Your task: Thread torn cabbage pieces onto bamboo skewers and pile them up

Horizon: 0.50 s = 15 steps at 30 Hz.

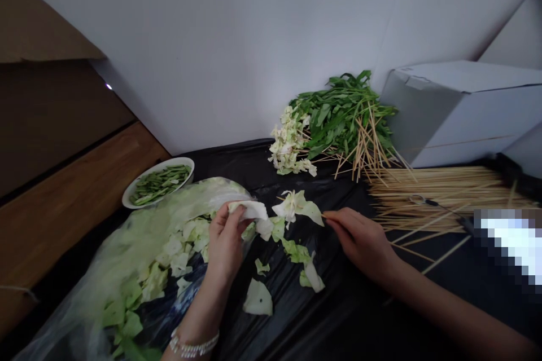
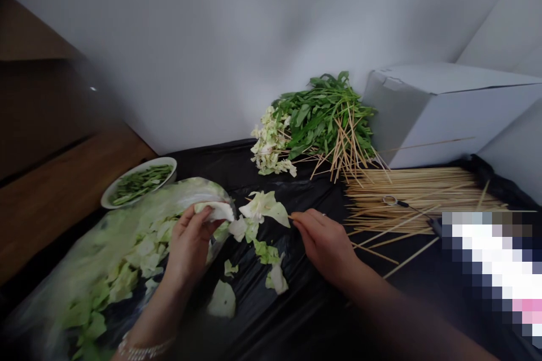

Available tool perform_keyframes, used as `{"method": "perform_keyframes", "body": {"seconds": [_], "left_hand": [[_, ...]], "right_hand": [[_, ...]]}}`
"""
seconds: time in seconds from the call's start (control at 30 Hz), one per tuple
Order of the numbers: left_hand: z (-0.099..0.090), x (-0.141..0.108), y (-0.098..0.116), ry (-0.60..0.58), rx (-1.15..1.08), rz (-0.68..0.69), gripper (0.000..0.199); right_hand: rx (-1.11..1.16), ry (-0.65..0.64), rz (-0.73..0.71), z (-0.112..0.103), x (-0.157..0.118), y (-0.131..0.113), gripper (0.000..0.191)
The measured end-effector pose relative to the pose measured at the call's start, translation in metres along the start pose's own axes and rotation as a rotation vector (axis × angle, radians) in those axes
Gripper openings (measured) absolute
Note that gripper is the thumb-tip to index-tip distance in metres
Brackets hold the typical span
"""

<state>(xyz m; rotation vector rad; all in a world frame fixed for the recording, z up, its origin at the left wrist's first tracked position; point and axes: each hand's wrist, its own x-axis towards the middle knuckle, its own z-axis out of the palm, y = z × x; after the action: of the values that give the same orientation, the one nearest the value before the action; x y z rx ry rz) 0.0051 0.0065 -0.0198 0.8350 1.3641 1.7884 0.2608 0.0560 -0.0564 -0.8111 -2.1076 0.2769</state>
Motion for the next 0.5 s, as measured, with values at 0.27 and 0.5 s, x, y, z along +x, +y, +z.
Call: {"method": "perform_keyframes", "body": {"seconds": [0.27,0.5], "left_hand": [[0.015,-0.020,-0.010,-0.248,0.039,-0.234,0.031],[0.027,-0.035,-0.010,-0.239,-0.006,-0.385,0.043]], "right_hand": [[0.106,0.049,-0.034,0.002,0.000,-0.012,0.031],[0.002,-0.052,-0.267,0.003,-0.009,-0.011,0.051]]}}
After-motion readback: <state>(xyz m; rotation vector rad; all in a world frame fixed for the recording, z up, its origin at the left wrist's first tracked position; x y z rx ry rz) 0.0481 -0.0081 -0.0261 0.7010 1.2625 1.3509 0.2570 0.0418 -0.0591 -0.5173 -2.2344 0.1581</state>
